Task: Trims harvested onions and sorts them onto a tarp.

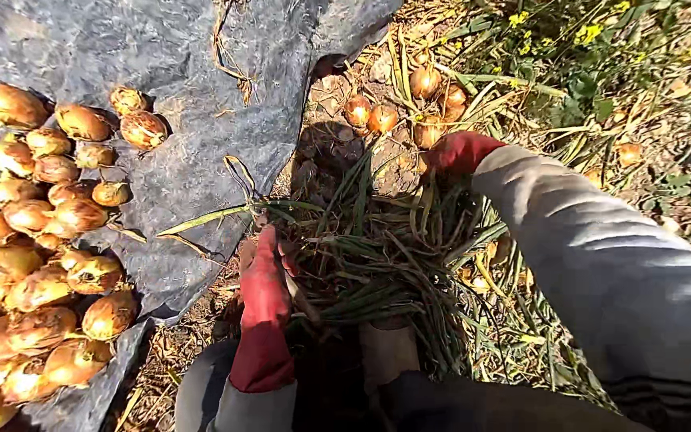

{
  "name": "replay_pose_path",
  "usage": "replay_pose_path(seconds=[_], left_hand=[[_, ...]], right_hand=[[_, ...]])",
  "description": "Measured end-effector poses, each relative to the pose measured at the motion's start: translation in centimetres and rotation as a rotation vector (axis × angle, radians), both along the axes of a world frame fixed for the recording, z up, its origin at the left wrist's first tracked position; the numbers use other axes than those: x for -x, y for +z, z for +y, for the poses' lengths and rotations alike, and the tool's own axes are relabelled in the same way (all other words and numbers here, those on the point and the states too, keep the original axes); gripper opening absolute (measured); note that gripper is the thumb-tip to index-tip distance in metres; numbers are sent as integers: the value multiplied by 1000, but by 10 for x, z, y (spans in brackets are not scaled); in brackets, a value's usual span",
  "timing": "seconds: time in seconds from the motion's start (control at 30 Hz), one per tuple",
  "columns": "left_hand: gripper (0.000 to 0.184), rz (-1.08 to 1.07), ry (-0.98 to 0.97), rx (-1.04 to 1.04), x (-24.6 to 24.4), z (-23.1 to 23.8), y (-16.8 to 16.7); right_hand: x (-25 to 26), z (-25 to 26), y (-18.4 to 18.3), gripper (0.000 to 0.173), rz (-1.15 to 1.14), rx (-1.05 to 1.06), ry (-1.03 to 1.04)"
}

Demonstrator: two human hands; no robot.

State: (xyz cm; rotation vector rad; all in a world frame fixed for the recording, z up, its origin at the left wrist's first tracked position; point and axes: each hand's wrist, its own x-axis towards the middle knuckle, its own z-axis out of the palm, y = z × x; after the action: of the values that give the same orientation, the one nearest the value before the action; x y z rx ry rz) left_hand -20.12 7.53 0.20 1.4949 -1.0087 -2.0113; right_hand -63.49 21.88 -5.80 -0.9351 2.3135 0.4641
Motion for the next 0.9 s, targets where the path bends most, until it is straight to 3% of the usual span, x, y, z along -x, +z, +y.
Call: replay_pose_path(seconds=[0.13,0.23,0.33,0.4,0.5,0.6,0.7,0.77,0.83,0.87,0.9], left_hand=[[38,-89,-247,29,4,12,4],[52,-77,-483,9,16,29,14],[59,44,-661,40,26,54,17],[65,131,-709,118,22,67,20],[54,215,-739,198,10,70,32],[43,186,-709,228,0,77,46],[41,145,-612,282,-8,89,58],[44,108,-544,347,-14,98,64],[63,-6,-583,525,-19,103,61],[77,-40,-657,620,-23,104,60],[79,-26,-668,684,-26,109,56]], right_hand=[[-21,12,31,43,-130,142,-56],[-85,50,60,36,-350,580,-78],[-170,73,85,32,-703,871,-266],[-209,78,102,36,-932,888,-336],[-226,76,117,32,-1070,836,-328],[-227,81,135,35,-815,959,-106],[-237,86,149,47,-164,1191,414],[-253,90,157,44,75,1265,442],[-271,97,161,26,87,1284,404],[-282,100,160,19,67,1209,408],[-295,102,156,27,36,1091,403]])
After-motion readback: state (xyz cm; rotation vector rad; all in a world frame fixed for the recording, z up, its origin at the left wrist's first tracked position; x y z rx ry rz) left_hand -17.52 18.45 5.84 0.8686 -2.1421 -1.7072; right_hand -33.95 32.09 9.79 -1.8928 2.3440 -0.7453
